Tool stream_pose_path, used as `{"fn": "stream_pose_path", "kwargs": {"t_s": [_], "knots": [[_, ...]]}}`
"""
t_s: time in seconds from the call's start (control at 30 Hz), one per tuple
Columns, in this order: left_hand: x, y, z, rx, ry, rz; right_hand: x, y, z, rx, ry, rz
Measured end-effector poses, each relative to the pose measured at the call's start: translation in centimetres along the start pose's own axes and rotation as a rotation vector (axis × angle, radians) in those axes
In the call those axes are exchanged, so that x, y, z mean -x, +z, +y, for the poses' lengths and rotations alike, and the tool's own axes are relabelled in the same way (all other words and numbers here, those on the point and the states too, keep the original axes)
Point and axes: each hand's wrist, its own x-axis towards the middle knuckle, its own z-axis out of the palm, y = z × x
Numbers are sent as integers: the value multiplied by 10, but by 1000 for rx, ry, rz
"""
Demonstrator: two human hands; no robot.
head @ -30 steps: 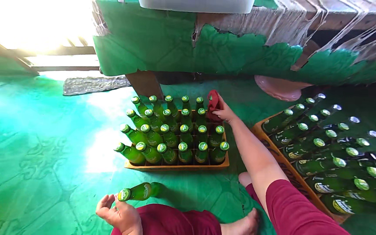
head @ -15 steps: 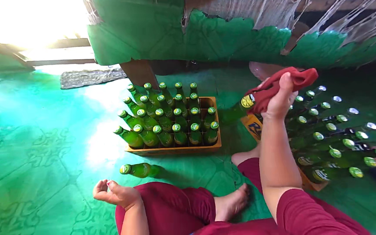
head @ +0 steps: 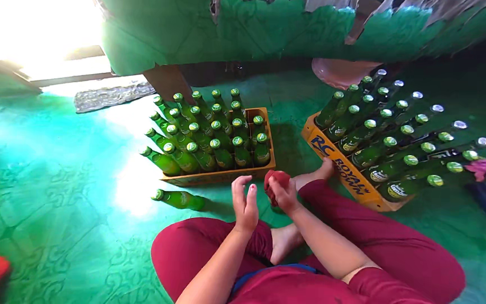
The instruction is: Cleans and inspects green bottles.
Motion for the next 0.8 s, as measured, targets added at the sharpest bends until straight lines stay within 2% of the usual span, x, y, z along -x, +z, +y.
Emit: {"fn": "stream_pose_path", "kwargs": {"t_s": [0.07, 0.17, 0.23, 0.33, 0.43, 0.53, 0.63, 0.7, 0.8], "knots": [[-8, 8, 10, 126, -179, -96, 16, 0, 25, 236, -241, -4], [-16, 14, 18, 245, -264, -114, 38, 7, 50, 361, -345, -27], [-20, 15, 16, 319, -323, 0, 48, 6, 62, 347, -273, -86], [-28, 2, 6, 456, -426, 142, 61, -7, 71, 442, 27, -277], [-28, -11, 0, 522, -463, 216, 53, -15, 69, 543, 201, -474], [-21, -11, 9, 569, -390, 169, 43, -25, 64, 341, 417, -538], [-24, -14, 28, 641, -250, 79, 43, -33, 56, -189, 704, -313], [-32, -20, 41, 676, -182, 29, 38, -38, 46, -427, 743, -213], [-42, -28, 57, 728, -75, -133, 29, -41, 35, -568, 706, -174]]}}
